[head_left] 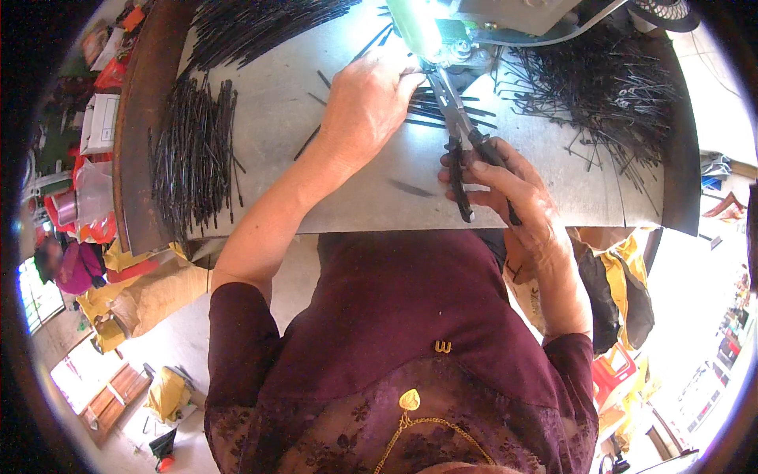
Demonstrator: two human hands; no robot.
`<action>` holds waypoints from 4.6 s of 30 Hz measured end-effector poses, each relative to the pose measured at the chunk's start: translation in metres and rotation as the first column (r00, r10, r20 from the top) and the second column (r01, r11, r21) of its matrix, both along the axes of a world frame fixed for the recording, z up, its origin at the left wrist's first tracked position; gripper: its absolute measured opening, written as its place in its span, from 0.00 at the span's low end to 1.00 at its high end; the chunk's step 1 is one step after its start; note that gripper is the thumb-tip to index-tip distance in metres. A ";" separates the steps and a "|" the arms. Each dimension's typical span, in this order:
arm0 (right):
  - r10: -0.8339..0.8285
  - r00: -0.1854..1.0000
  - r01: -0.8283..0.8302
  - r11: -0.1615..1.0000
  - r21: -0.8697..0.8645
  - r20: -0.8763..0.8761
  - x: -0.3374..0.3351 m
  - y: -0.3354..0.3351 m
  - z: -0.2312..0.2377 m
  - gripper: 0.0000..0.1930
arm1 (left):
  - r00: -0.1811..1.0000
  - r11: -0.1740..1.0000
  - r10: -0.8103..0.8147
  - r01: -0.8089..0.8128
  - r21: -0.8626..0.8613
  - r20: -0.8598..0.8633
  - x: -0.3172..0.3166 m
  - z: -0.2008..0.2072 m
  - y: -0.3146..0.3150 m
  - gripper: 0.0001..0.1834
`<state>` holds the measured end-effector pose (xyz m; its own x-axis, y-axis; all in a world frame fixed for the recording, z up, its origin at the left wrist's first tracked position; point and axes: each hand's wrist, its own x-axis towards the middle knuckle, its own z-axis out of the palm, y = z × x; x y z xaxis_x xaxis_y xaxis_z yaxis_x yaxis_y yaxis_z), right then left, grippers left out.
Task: The person processes and assembles small black metal rods on a workbench using a specialized fabrication machine and pliers.
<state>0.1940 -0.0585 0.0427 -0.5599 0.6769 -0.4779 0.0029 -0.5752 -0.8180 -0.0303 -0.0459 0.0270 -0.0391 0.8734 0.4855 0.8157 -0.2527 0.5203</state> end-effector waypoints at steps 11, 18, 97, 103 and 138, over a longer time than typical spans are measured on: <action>0.010 1.000 -0.010 1.000 0.013 -0.001 -0.001 -0.002 0.003 0.22 | 0.999 1.000 -0.011 0.011 -0.005 -0.037 0.001 -0.002 -0.001 0.07; 0.010 1.000 -0.010 1.000 -0.004 -0.011 0.000 -0.001 0.004 0.22 | 1.000 0.998 -0.011 0.011 0.057 -0.006 0.002 -0.003 0.000 0.08; -0.382 0.863 -0.361 -0.007 0.933 0.331 -0.042 0.025 -0.019 0.19 | 0.966 0.944 0.259 -0.256 -0.208 -0.012 -0.039 -0.035 0.073 0.19; -0.313 0.878 -0.375 0.019 0.927 0.362 -0.046 0.019 -0.020 0.21 | 0.986 0.976 0.127 -0.106 -0.189 0.107 -0.052 -0.049 0.077 0.18; -0.133 0.907 -0.043 0.915 0.402 0.399 -0.026 -0.004 0.007 0.13 | -0.137 0.792 0.316 0.583 -0.182 0.939 0.037 -0.011 -0.021 0.10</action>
